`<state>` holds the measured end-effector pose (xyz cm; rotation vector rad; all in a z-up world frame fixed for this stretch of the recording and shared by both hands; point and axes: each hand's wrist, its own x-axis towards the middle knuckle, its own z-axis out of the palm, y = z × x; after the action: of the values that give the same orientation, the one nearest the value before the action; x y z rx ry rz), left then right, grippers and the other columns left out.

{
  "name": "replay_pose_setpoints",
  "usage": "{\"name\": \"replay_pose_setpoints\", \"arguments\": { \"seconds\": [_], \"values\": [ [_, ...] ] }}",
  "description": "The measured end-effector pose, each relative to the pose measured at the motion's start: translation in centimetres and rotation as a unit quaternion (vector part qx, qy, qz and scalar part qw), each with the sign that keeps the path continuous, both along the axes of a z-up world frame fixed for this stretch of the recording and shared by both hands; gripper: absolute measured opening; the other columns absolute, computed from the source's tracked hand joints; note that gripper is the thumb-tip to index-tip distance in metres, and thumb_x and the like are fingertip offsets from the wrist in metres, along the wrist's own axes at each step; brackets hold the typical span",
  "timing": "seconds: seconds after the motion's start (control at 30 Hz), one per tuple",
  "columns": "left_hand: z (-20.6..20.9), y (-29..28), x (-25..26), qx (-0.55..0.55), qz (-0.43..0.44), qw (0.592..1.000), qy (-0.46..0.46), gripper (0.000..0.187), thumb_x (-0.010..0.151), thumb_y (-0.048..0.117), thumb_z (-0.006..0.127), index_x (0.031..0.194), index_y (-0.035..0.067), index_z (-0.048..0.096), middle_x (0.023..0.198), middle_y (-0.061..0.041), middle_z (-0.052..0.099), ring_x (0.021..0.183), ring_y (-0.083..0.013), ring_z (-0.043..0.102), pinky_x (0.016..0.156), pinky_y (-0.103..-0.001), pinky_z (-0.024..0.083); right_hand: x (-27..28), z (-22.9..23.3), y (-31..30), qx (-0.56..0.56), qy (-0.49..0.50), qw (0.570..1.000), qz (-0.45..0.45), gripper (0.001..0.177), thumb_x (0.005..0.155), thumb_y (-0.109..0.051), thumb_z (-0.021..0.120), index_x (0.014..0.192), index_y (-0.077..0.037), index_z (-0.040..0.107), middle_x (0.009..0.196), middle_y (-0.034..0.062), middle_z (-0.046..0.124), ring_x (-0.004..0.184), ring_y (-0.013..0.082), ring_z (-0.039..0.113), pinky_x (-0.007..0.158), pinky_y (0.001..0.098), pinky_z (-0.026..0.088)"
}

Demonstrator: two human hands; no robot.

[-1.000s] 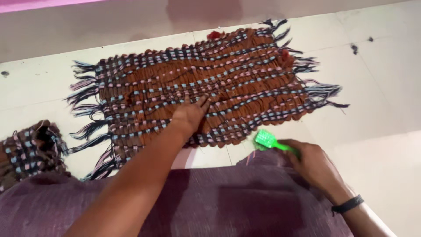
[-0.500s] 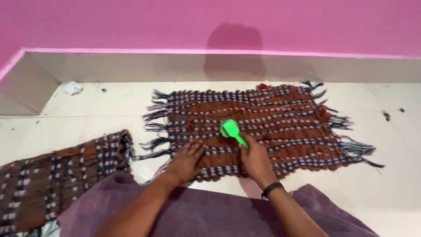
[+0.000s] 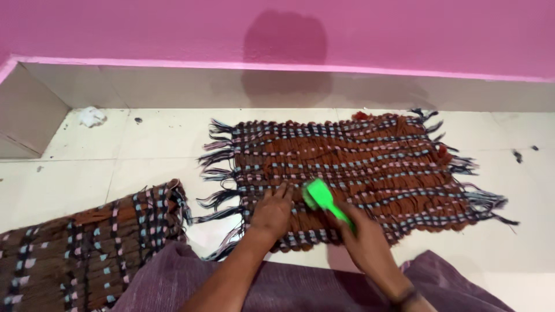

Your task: The person brushes a rug with a green brush, moving it across the surface and picking up debris by hand.

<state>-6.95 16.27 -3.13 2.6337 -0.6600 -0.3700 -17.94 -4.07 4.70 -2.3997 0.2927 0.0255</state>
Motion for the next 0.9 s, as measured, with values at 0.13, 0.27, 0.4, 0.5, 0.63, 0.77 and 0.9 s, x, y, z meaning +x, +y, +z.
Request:
{"name": "replay_pose_setpoints", "arguments": {
  "seconds": [0.13,0.27,0.4,0.5,0.63,0.77,0.9],
  "values": [
    [-2.6,1.6,2.3,-0.142,0.073,0.987,0.007,0.075,0.084,-0.004,0.061,0.155,-0.001,0.035,0.162,-0.018,0.035,0.146,-0.0384,0.036,0.121,-0.042,0.031,6.9,-0.6,3.6,0.004,-0.027,0.999,0.038,0.04,0.101,-0.02,0.056,0.139,-0.01,0.059,0.131,0.0186,0.069,0.114,0.0357,0.07,0.097,0.0434,0.053],
    [-3.7,1.7,3.5,-0.14,0.071,0.986,0.065,0.076,0.087,0.012,0.07,0.153,0.001,0.034,0.159,-0.018,0.036,0.148,-0.0349,0.033,0.123,-0.041,0.025,1.8,-5.9,0.7,-0.001,0.076,0.996,0.04,0.044,0.099,-0.022,0.053,0.142,-0.019,0.058,0.126,0.0123,0.075,0.097,0.0317,0.074,0.088,0.0409,0.062],
    [-3.3,1.7,4.1,-0.157,0.096,0.98,0.08,0.073,0.084,0.003,0.065,0.153,0.004,0.042,0.151,-0.022,0.048,0.142,-0.037,0.045,0.12,-0.04,0.035,-6.7,-7.9,-3.3,-0.051,-0.018,0.994,0.092,0.049,0.087,-0.018,0.066,0.135,-0.017,0.065,0.113,0.0221,0.076,0.104,0.0414,0.072,0.09,0.0485,0.055],
    [-3.2,2.1,4.5,-0.182,0.125,0.97,0.102,0.067,0.087,0.006,0.06,0.153,0.006,0.048,0.146,-0.023,0.057,0.137,-0.0383,0.053,0.117,-0.041,0.042,-5.1,-5.3,-2.0,-0.062,0.025,0.997,0.032,0.045,0.09,-0.022,0.065,0.134,-0.016,0.063,0.104,0.0222,0.077,0.097,0.0401,0.074,0.083,0.0477,0.057],
    [-6.6,4.0,4.1,-0.164,0.068,0.984,-0.005,0.068,0.085,0.01,0.064,0.148,0.0,0.044,0.151,-0.022,0.049,0.142,-0.0358,0.045,0.121,-0.04,0.034,3.4,-1.9,3.2,-0.014,-0.001,1.0,0.028,0.04,0.097,-0.022,0.059,0.137,-0.013,0.061,0.113,0.0214,0.074,0.094,0.0394,0.073,0.082,0.0467,0.055],
    [-9.5,5.5,4.3,-0.113,0.035,0.993,0.017,0.073,0.086,0.004,0.056,0.155,-0.001,0.034,0.163,-0.022,0.031,0.153,-0.0334,0.026,0.124,-0.038,0.023,2.7,-5.8,2.9,0.033,0.02,0.998,0.049,0.042,0.097,-0.016,0.055,0.138,-0.011,0.059,0.112,0.0217,0.074,0.093,0.0358,0.077,0.085,0.0446,0.058],
    [-8.4,5.5,4.0,-0.089,0.024,0.994,0.059,0.071,0.088,0.007,0.056,0.155,-0.001,0.031,0.166,-0.018,0.026,0.155,-0.0299,0.022,0.126,-0.036,0.02,-5.2,-11.1,-1.2,-0.058,0.045,0.993,0.097,0.057,0.085,-0.019,0.07,0.141,-0.02,0.064,0.127,0.0177,0.072,0.116,0.0364,0.066,0.099,0.0455,0.049]
  ]
}}
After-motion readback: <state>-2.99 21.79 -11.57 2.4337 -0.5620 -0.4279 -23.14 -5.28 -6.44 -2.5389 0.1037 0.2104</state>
